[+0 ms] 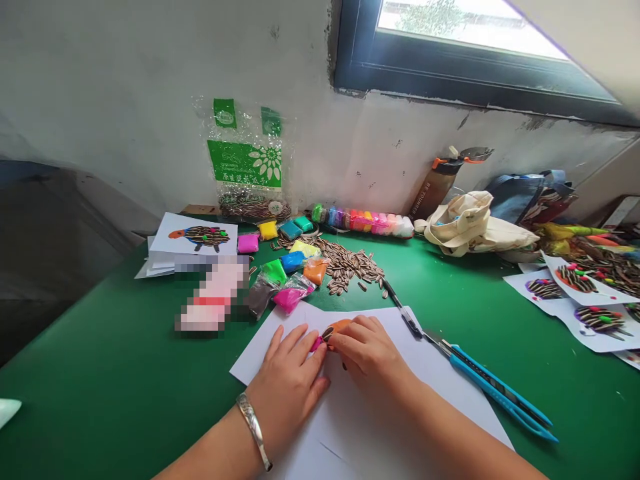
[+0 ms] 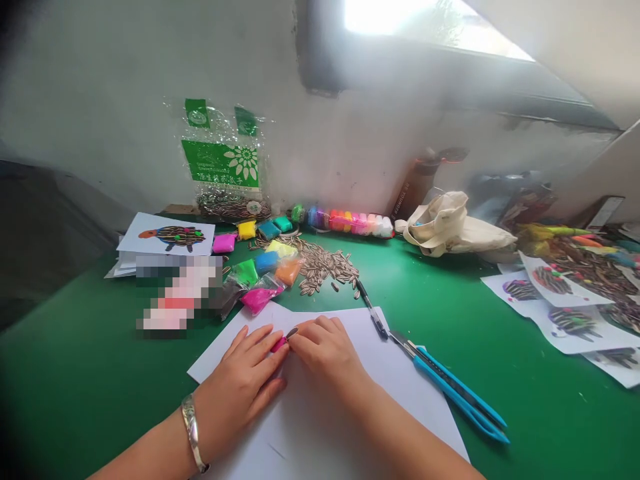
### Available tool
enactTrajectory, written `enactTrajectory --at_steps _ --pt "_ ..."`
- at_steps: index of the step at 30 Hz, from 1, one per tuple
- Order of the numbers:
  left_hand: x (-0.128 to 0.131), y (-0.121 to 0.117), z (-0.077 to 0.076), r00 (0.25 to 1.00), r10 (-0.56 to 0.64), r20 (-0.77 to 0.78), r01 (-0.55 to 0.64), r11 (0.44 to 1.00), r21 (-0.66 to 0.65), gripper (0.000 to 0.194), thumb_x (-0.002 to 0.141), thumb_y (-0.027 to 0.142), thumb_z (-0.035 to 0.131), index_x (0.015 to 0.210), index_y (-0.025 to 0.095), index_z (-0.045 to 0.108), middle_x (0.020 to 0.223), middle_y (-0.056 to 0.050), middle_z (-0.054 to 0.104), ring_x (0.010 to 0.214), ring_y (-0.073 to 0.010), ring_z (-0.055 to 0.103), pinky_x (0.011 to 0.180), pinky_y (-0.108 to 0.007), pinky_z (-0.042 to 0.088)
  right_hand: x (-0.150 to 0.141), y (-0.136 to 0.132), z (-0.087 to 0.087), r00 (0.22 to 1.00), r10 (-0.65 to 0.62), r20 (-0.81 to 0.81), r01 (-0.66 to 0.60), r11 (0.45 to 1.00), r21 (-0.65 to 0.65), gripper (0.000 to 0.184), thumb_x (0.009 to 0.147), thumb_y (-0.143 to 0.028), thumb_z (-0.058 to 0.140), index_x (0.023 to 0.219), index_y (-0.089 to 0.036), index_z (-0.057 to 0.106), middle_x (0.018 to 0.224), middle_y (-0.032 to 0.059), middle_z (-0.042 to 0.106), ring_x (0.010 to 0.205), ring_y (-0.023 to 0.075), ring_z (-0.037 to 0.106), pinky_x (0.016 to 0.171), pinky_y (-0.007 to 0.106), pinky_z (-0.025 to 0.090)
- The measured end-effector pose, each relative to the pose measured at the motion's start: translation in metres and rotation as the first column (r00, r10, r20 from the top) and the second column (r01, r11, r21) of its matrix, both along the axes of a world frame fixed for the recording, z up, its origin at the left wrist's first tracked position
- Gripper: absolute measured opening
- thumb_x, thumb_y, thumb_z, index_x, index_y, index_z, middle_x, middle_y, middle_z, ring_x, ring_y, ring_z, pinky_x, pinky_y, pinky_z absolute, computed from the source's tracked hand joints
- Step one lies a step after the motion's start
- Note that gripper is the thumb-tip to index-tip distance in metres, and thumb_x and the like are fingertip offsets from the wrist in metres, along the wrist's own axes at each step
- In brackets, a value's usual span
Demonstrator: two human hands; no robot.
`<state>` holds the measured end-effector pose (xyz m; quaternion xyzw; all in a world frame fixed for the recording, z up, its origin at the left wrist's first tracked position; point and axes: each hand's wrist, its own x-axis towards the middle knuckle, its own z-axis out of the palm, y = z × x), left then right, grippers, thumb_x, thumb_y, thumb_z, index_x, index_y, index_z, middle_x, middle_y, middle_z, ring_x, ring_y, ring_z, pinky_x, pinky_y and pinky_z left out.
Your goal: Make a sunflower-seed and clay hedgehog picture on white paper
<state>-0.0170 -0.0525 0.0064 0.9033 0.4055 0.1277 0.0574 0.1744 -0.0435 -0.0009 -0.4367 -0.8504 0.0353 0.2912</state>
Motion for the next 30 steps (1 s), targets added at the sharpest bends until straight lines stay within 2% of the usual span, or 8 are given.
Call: enactTrajectory --at_steps 7,13,22,30 --pt "-0.001 0.000 0.000 1.000 -0.011 0.006 0.011 1.000 -0.015 0.038 0.084 0.020 0.054 0.121 0.016 0.057 0.127 -0.011 0.058 0.121 -0.0334 0.046 0.100 -0.063 0.033 0.000 0.000 0.001 1.000 0.025 -0.001 -0.025 1.000 -0.003 0.019 0.090 -0.014 0.047 0.091 -0.022 0.063 0.085 0.0020 0.070 0.074 0.0136 0.051 0.067 0.029 0.032" --pt "-0.001 0.000 0.001 1.000 -0.017 -0.017 0.017 1.000 -0.025 0.039 0.083 0.020 0.054 0.122 0.015 0.056 0.127 -0.012 0.057 0.121 -0.0340 0.046 0.099 -0.063 0.034 0.001 0.002 0.001 0.999 0.035 -0.009 -0.035 0.999 0.023 0.019 0.088 -0.012 0.047 0.086 -0.022 0.063 0.079 0.0005 0.069 0.070 0.0131 0.049 0.064 0.028 0.031" --pt "-0.001 0.000 0.000 1.000 -0.004 0.000 0.004 0.999 -0.035 0.036 0.084 0.020 0.053 0.119 0.016 0.058 0.127 -0.011 0.058 0.122 -0.0324 0.045 0.102 -0.061 0.032 -0.001 -0.002 0.010 0.999 0.047 -0.003 -0.047 0.999 -0.025 0.018 0.091 -0.017 0.047 0.092 -0.023 0.064 0.082 0.0018 0.070 0.075 0.0139 0.051 0.067 0.029 0.032" --pt "-0.001 -0.001 -0.002 1.000 -0.005 -0.001 0.005 1.000 -0.006 0.038 0.085 0.021 0.052 0.122 0.017 0.056 0.127 -0.012 0.057 0.122 -0.0321 0.044 0.101 -0.062 0.032 0.001 0.005 -0.002 1.000 0.026 0.010 -0.026 1.000 0.002 0.016 0.091 -0.019 0.048 0.087 -0.022 0.063 0.079 0.0019 0.068 0.071 0.0135 0.049 0.065 0.028 0.032"
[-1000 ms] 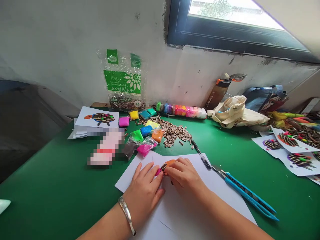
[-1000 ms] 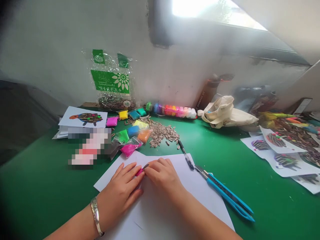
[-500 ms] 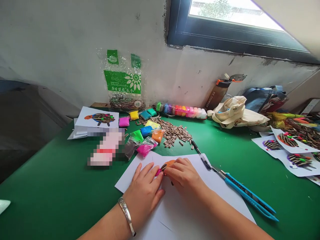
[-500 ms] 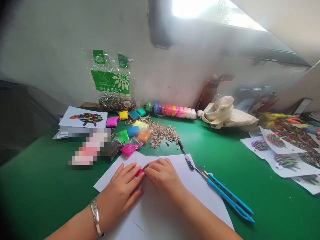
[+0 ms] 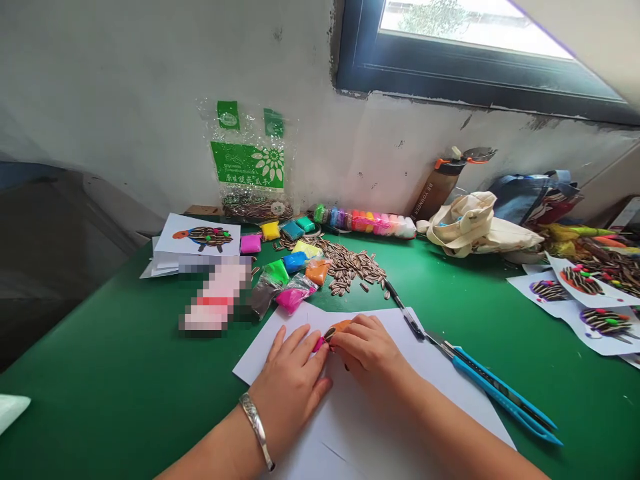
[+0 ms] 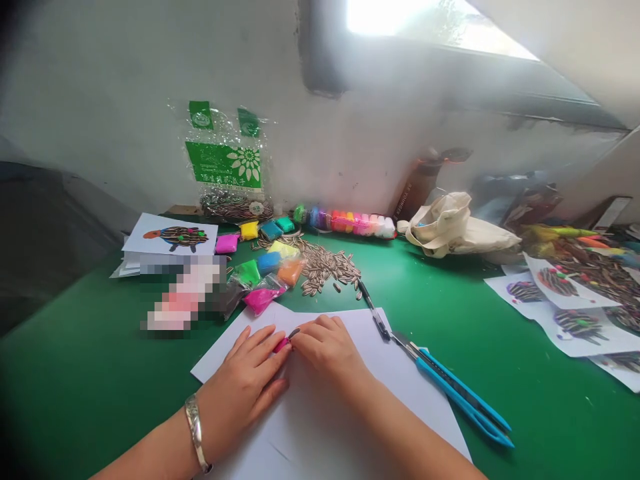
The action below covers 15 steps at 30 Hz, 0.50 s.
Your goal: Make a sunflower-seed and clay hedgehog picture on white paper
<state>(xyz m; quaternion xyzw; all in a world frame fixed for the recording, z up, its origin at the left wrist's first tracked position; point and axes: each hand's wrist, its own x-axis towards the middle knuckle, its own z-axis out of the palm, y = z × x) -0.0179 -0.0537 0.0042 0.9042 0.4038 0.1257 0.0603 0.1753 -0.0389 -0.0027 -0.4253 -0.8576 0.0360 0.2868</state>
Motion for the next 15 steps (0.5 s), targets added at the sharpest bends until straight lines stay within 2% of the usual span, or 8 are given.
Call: enactTrajectory --at_steps 4,9,15 --pt "-0.0001 0.0004 -0.0014 1.000 0.010 0.010 -0.011 1.000 0.003 0.037 0.084 0.020 0.052 0.121 0.016 0.057 0.128 -0.011 0.057 0.123 -0.0323 0.044 0.102 -0.061 0.032 0.0013 0.0005 0.0007 0.999 0.032 -0.005 -0.033 0.999 -0.015 0.016 0.090 -0.019 0.048 0.088 -0.023 0.063 0.081 0.0020 0.069 0.072 0.0138 0.050 0.065 0.028 0.032" --pt "-0.0001 0.0004 -0.0001 1.000 0.006 0.001 -0.006 1.000 0.003 0.038 0.084 0.021 0.053 0.122 0.017 0.056 0.127 -0.010 0.057 0.122 -0.0322 0.045 0.102 -0.060 0.033 0.0004 -0.0006 0.0069 0.999 0.035 -0.018 -0.036 0.998 -0.051 0.020 0.087 -0.011 0.048 0.088 -0.022 0.064 0.084 0.0018 0.070 0.074 0.0143 0.050 0.066 0.029 0.032" --pt "0.0005 0.0016 0.0048 0.998 -0.021 -0.059 0.021 1.000 -0.002 0.039 0.085 0.021 0.053 0.123 0.015 0.056 0.129 -0.012 0.056 0.122 -0.0344 0.045 0.098 -0.063 0.035 0.0001 0.0012 0.0025 0.999 -0.001 -0.049 -0.002 0.997 -0.074 0.018 0.086 -0.012 0.051 0.081 -0.022 0.065 0.086 0.0017 0.070 0.074 0.0145 0.051 0.069 0.029 0.034"
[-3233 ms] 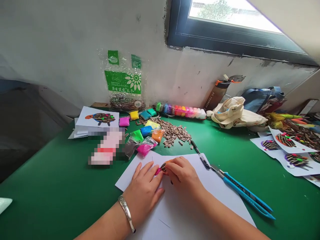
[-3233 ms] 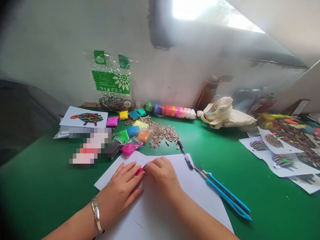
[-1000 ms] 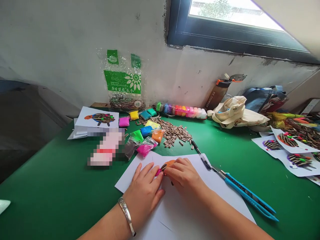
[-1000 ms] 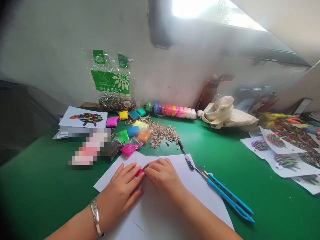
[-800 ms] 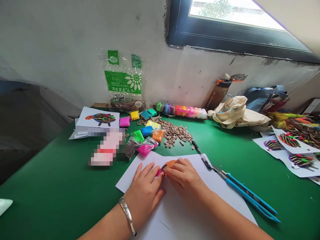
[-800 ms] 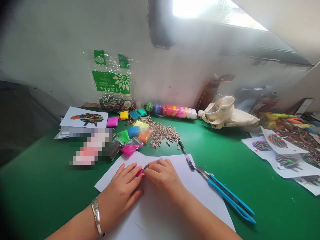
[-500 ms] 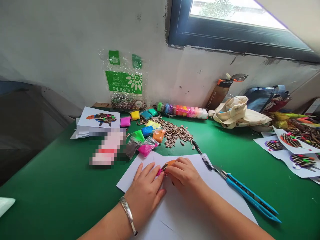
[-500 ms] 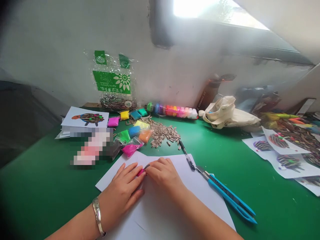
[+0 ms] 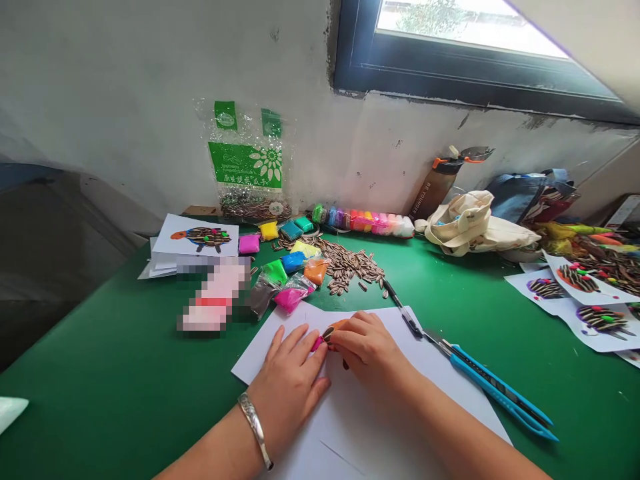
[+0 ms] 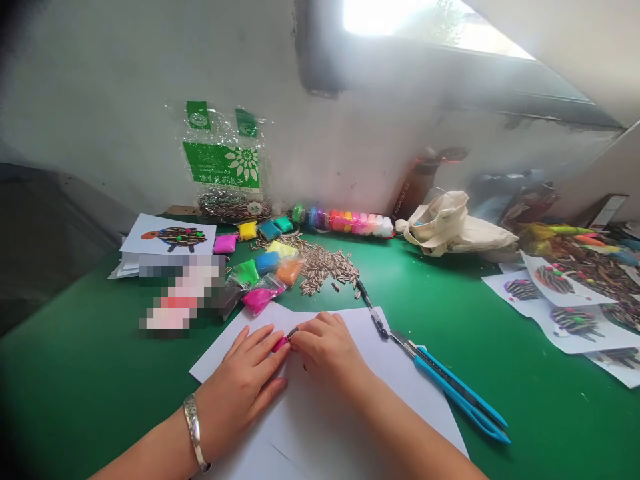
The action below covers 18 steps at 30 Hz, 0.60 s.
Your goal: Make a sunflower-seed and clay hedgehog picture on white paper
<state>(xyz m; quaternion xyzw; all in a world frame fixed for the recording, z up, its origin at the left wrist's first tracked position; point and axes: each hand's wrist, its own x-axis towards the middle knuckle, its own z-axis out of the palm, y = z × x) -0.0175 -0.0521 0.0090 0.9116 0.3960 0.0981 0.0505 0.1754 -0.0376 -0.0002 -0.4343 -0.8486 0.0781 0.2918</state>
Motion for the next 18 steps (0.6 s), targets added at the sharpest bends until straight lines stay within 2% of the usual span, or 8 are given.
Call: enactTrajectory --at_steps 9,18 --pt "-0.0013 -0.0003 -0.0012 1.000 0.002 0.006 -0.002 1.000 0.015 0.038 0.085 0.023 0.053 0.122 0.016 0.057 0.129 -0.012 0.056 0.121 -0.0339 0.046 0.099 -0.062 0.035 -0.0011 0.0006 -0.0082 0.997 -0.037 -0.074 0.031 0.996 -0.078 0.019 0.086 -0.013 0.052 0.080 -0.023 0.066 0.088 0.0009 0.070 0.076 0.0145 0.052 0.072 0.030 0.035" --pt "-0.0003 -0.0003 -0.0001 1.000 -0.002 -0.008 0.003 1.000 0.015 0.038 0.085 0.022 0.054 0.122 0.014 0.056 0.129 -0.012 0.056 0.122 -0.0346 0.046 0.098 -0.063 0.036 -0.0028 0.0002 -0.0045 0.997 -0.015 -0.075 0.006 0.993 -0.116 0.020 0.088 -0.012 0.049 0.080 -0.021 0.065 0.087 0.0023 0.069 0.077 0.0146 0.052 0.073 0.030 0.035"
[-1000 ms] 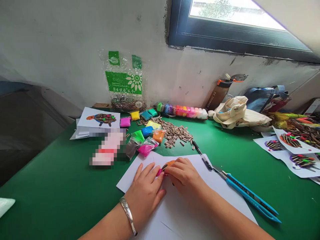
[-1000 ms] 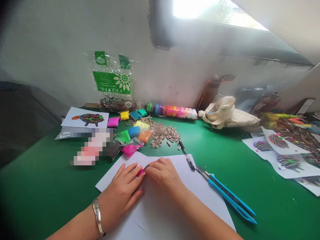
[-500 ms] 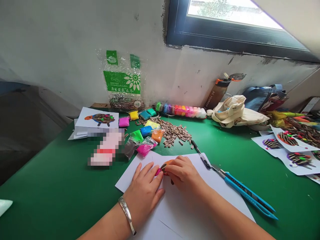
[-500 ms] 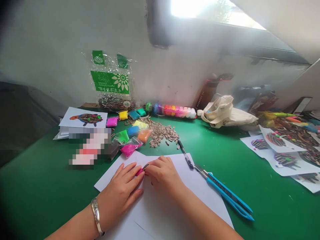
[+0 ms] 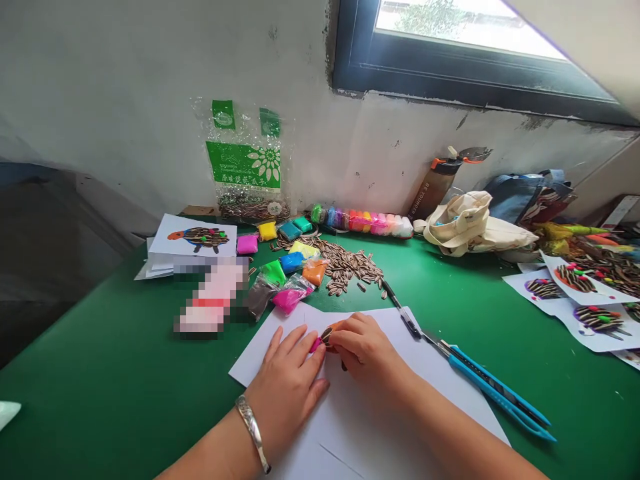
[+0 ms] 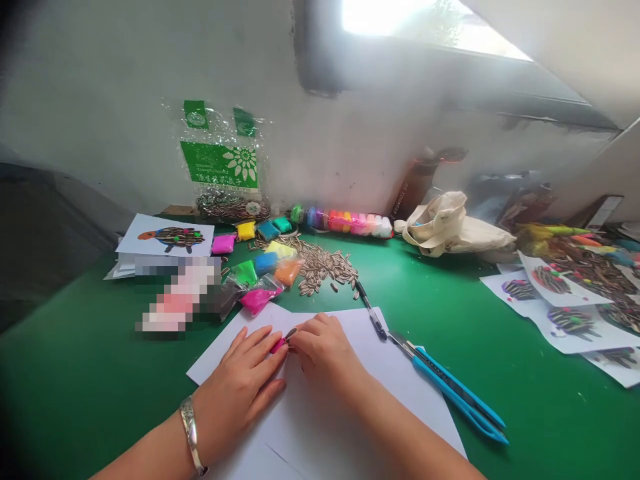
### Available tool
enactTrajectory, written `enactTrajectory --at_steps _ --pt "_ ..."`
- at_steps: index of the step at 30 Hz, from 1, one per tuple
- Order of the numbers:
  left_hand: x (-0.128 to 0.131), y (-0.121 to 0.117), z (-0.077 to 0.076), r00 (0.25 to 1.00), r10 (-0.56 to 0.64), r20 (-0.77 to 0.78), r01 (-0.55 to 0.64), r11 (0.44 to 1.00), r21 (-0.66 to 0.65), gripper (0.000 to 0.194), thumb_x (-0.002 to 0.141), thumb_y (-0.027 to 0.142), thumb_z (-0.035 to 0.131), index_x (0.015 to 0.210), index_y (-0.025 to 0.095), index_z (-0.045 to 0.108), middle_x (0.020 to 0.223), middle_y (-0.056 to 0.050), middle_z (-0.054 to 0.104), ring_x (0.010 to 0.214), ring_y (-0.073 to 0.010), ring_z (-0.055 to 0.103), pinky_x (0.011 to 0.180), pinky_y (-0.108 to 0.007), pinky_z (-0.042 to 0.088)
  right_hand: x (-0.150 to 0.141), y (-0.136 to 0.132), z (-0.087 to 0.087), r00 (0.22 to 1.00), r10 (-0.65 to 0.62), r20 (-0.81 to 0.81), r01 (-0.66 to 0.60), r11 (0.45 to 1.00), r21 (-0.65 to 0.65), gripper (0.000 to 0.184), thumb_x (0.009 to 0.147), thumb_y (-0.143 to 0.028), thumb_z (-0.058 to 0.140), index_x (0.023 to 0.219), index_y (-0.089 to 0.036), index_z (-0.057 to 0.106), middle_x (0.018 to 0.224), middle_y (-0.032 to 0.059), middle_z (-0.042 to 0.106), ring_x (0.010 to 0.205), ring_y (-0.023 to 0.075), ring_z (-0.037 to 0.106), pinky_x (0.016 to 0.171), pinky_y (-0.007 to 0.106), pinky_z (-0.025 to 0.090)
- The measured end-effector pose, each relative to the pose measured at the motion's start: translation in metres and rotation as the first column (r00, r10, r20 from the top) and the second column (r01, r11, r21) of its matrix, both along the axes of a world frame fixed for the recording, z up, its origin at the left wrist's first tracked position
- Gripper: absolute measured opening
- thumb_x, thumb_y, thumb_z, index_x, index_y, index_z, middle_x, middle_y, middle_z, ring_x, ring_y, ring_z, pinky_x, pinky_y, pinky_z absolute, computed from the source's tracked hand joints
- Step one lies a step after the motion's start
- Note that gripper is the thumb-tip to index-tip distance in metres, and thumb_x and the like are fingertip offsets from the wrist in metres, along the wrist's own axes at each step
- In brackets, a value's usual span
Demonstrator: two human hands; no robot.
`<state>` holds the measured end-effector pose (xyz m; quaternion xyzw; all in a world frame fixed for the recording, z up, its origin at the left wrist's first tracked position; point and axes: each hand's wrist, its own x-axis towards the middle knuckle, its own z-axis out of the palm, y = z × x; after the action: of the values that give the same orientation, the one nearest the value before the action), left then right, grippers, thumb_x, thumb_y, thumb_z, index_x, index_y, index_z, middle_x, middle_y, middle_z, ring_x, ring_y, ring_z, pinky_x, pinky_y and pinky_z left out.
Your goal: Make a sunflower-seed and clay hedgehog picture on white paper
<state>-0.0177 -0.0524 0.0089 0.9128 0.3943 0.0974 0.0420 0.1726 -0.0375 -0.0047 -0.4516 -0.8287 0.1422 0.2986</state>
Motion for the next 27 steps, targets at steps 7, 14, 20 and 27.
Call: enactTrajectory --at_steps 7,14,20,27 --pt "0.0004 0.0011 -0.0015 1.000 -0.002 -0.008 0.002 1.000 0.005 0.039 0.085 0.022 0.053 0.123 0.014 0.056 0.129 -0.013 0.056 0.121 -0.0344 0.046 0.098 -0.063 0.036 -0.0010 0.0038 -0.0027 1.000 0.018 -0.009 -0.017 0.999 0.040 0.020 0.087 -0.012 0.049 0.078 -0.021 0.064 0.082 0.0025 0.069 0.076 0.0149 0.051 0.072 0.030 0.035" --pt "-0.0003 0.0007 -0.0010 1.000 -0.011 -0.029 0.011 1.000 0.006 0.039 0.086 0.024 0.052 0.124 0.014 0.056 0.130 -0.012 0.055 0.122 -0.0340 0.046 0.097 -0.064 0.037 0.0037 0.0006 0.0002 0.998 -0.057 -0.004 0.057 0.994 0.091 0.015 0.087 -0.017 0.054 0.082 -0.023 0.067 0.083 0.0022 0.068 0.074 0.0153 0.049 0.070 0.029 0.033" --pt "-0.0010 0.0013 -0.0014 0.999 -0.006 -0.036 0.006 1.000 0.011 0.039 0.086 0.026 0.052 0.124 0.015 0.055 0.130 -0.012 0.055 0.122 -0.0333 0.046 0.097 -0.062 0.038 0.0075 -0.0026 -0.0012 0.989 -0.146 0.024 0.141 0.982 0.123 0.017 0.086 -0.019 0.056 0.074 -0.023 0.067 0.069 0.0012 0.062 0.069 0.0152 0.044 0.066 0.029 0.028" --pt "-0.0016 0.0003 -0.0039 0.999 -0.003 -0.036 0.004 1.000 0.021 0.041 0.087 0.026 0.051 0.127 0.015 0.053 0.131 -0.011 0.054 0.122 -0.0323 0.046 0.098 -0.061 0.038 0.0056 -0.0008 -0.0012 0.990 -0.139 0.023 0.135 0.984 0.118 0.018 0.087 -0.019 0.053 0.076 -0.023 0.068 0.071 0.0017 0.063 0.070 0.0149 0.045 0.067 0.029 0.028"
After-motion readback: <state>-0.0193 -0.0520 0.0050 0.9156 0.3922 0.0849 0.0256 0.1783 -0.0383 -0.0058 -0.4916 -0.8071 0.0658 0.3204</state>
